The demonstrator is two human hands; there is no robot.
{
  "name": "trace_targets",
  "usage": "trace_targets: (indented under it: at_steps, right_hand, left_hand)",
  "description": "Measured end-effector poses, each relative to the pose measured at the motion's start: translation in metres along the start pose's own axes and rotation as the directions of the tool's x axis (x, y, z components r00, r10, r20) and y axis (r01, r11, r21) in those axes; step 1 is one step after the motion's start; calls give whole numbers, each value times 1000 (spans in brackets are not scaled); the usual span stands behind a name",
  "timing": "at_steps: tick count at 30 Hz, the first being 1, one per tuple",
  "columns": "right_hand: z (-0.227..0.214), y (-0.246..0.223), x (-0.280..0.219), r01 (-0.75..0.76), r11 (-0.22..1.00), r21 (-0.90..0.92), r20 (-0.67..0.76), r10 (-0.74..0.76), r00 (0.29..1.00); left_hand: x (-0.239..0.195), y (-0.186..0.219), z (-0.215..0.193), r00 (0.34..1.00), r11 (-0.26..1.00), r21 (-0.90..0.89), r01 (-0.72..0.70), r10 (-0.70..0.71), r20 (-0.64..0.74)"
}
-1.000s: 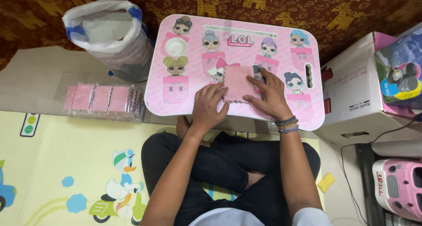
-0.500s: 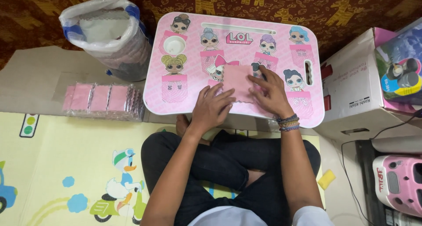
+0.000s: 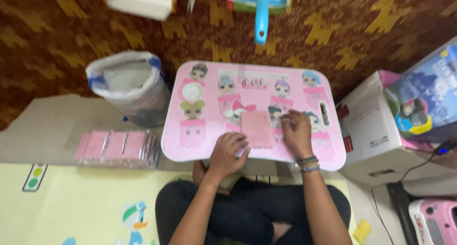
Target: The person sits on the floor and uses a lint roller to clean several small cloths of different colors. They roll the lint roller over each cloth, then place the cleaned cloth into a clear plastic bag. The process is repeated for multiple cloths.
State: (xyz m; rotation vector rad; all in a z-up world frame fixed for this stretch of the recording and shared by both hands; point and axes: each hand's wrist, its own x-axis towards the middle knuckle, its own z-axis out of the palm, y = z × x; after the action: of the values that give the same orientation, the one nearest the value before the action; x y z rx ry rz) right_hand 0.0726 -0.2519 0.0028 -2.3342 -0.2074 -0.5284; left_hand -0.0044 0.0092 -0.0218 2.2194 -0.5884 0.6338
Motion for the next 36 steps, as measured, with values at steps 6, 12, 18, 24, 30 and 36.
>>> trace_targets:
  at_steps: [6, 12, 18, 24, 30, 36]
  right_hand:
    - [-28, -95, 73, -349, 745, 568, 221, 270, 937]
    - [-60, -216, 155, -556, 350, 754, 487, 269, 831]
    - [-59, -238, 195, -447, 267, 854, 445, 70, 893]
    - [-74, -219, 159, -174, 269, 947, 232, -203, 951]
    - [-70, -151, 61, -181, 295, 938, 239, -173, 956]
    - [-38, -103, -56, -495, 200, 845, 440, 266, 858]
  left_hand:
    - [12, 23, -25, 999, 997, -67, -47, 49, 17]
    - [10, 19, -21, 998, 999, -26, -36, 38, 54]
    - [8, 16, -19, 998, 998, -57, -22, 26, 58]
    - [-3, -6, 0, 998, 998, -26, -53, 53, 27]
    - [-4, -13, 8, 995, 995, -44, -93, 92, -26]
    - [-4, -4, 7, 997, 998, -28, -53, 51, -57]
